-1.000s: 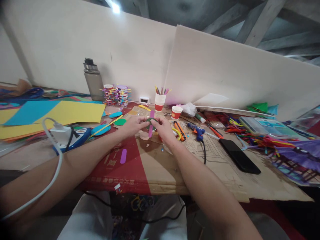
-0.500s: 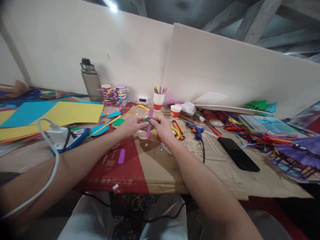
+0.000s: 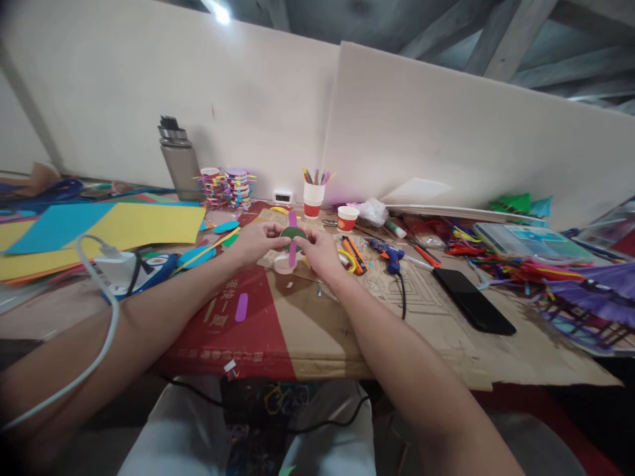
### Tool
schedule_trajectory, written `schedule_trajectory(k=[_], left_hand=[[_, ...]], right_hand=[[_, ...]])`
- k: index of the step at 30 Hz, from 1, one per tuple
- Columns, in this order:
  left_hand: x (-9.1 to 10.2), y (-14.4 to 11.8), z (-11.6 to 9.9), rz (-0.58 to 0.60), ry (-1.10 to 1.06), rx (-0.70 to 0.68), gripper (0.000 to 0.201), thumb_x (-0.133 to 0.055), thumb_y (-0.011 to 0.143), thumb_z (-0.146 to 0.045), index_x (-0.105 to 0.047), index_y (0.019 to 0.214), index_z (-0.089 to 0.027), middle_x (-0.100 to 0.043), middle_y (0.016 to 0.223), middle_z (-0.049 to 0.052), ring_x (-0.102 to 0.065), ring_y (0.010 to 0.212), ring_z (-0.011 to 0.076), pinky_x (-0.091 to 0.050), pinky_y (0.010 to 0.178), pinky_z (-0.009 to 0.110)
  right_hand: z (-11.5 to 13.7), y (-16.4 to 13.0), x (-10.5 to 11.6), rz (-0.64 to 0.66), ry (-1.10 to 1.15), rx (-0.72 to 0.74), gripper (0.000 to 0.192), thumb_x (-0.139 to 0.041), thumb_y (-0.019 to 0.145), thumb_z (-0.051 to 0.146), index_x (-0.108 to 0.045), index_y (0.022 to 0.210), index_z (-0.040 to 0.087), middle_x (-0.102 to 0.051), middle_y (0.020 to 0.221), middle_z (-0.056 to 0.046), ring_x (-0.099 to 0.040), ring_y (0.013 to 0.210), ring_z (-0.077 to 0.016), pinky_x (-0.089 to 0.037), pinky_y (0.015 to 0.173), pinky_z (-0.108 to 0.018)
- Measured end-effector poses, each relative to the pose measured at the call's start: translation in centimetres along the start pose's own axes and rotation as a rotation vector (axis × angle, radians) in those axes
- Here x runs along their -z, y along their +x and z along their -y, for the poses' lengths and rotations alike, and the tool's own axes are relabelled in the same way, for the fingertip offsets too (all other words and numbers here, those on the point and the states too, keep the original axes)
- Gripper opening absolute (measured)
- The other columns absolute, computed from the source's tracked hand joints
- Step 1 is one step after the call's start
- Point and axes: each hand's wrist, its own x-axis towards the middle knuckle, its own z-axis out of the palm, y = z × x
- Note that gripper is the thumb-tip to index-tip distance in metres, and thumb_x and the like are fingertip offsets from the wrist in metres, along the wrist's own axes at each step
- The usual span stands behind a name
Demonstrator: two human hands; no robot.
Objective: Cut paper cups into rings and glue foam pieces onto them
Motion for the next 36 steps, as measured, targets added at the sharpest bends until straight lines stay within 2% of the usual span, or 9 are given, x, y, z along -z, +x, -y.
schedule_trajectory(k=[4, 10, 13, 17, 21, 24, 27, 32, 36], left_hand=[[-0.2, -0.2, -0.2, -0.085, 0.077, -0.023, 0.02, -0.076, 0.062, -0.024, -0.067, 0.076, -0.013, -0.069, 0.072, 0.002, -0.06, 0.064, 0.012, -0.046, 0.062, 0.025], [-0.4, -0.2, 0.3, 0.017, -0.013, 0.081, 0.019, -0.076, 0.067, -0.029, -0.067, 0.076, -0.014, -0.068, 0.067, 0.001, -0.061, 0.06, 0.0125, -0.046, 0.06, 0.025], [-0.3, -0.1, 0.3, -0.02, 0.014, 0.108, 0.016, -0.077, 0.067, -0.024, -0.065, 0.069, -0.014, -0.065, 0.059, 0.0, -0.058, 0.055, 0.0111, -0.044, 0.056, 0.023], [-0.3, -0.3, 0.2, -0.104, -0.184, 0.146, 0.012, -0.075, 0.07, -0.018, -0.065, 0.072, -0.013, -0.066, 0.062, 0.0, -0.058, 0.053, 0.0086, -0.047, 0.058, 0.022], [-0.4, -0.5, 0.1, -0.145, -0.366, 0.273, 0.006, -0.068, 0.075, -0.014, -0.065, 0.079, -0.012, -0.069, 0.066, 0.004, -0.063, 0.055, 0.012, -0.051, 0.06, 0.025], [-0.5, -0.5, 0.2, -0.192, -0.404, 0.279, 0.001, -0.064, 0.075, -0.012, -0.063, 0.076, -0.011, -0.068, 0.065, 0.005, -0.064, 0.053, 0.0138, -0.053, 0.058, 0.028], [-0.7, -0.4, 0.4, -0.22, -0.407, 0.237, 0.003, -0.063, 0.074, -0.01, -0.061, 0.072, -0.011, -0.066, 0.061, 0.003, -0.063, 0.051, 0.0128, -0.053, 0.058, 0.027], [-1.1, -0.2, 0.6, -0.215, -0.434, 0.211, 0.006, -0.062, 0.075, -0.01, -0.059, 0.07, -0.012, -0.064, 0.059, 0.002, -0.062, 0.051, 0.0118, -0.052, 0.057, 0.025], [-1.3, -0.3, 0.6, -0.192, -0.428, 0.185, 0.008, -0.06, 0.077, -0.011, -0.058, 0.07, -0.012, -0.064, 0.06, 0.001, -0.061, 0.052, 0.0107, -0.052, 0.057, 0.024]], right_hand=[[-0.1, 0.1, 0.0, 0.012, -0.007, -0.005, 0.018, -0.067, 0.067, 0.034, -0.063, 0.076, 0.019, -0.063, 0.071, 0.002, -0.053, 0.062, -0.0118, -0.046, 0.061, -0.026], [0.1, 0.1, 0.3, -0.019, -0.052, -0.002, 0.012, -0.065, 0.07, 0.029, -0.061, 0.075, 0.019, -0.059, 0.066, 0.002, -0.051, 0.061, -0.0125, -0.045, 0.062, -0.029], [0.0, 0.1, 0.1, 0.005, -0.048, 0.016, 0.016, -0.065, 0.071, 0.029, -0.061, 0.082, 0.019, -0.06, 0.071, 0.002, -0.053, 0.064, -0.013, -0.047, 0.066, -0.03], [-0.3, 0.1, -0.2, -0.069, -0.082, 0.019, 0.03, -0.066, 0.073, 0.029, -0.058, 0.1, 0.018, -0.061, 0.086, -0.002, -0.056, 0.071, -0.0148, -0.049, 0.07, -0.033], [-0.2, -0.5, -0.1, -0.199, -0.279, 0.244, 0.027, -0.065, 0.076, 0.026, -0.059, 0.101, 0.019, -0.059, 0.098, -0.006, -0.055, 0.077, -0.0164, -0.049, 0.076, -0.036], [0.2, -1.0, -0.3, -0.165, -0.456, 0.443, 0.014, -0.064, 0.081, 0.025, -0.065, 0.094, 0.021, -0.058, 0.097, -0.007, -0.054, 0.084, -0.0196, -0.047, 0.081, -0.038], [0.3, -1.3, -0.7, -0.128, -0.571, 0.554, 0.01, -0.065, 0.083, 0.023, -0.069, 0.092, 0.022, -0.057, 0.095, -0.007, -0.053, 0.094, -0.0232, -0.044, 0.089, -0.041], [0.0, -1.3, -1.5, -0.071, -0.709, 0.573, 0.015, -0.063, 0.082, 0.017, -0.071, 0.094, 0.022, -0.056, 0.099, -0.008, -0.048, 0.1, -0.025, -0.04, 0.093, -0.042], [-0.1, -1.3, -1.9, -0.05, -0.712, 0.528, 0.012, -0.063, 0.081, 0.015, -0.07, 0.088, 0.021, -0.056, 0.098, -0.008, -0.047, 0.1, -0.0254, -0.039, 0.094, -0.043]])
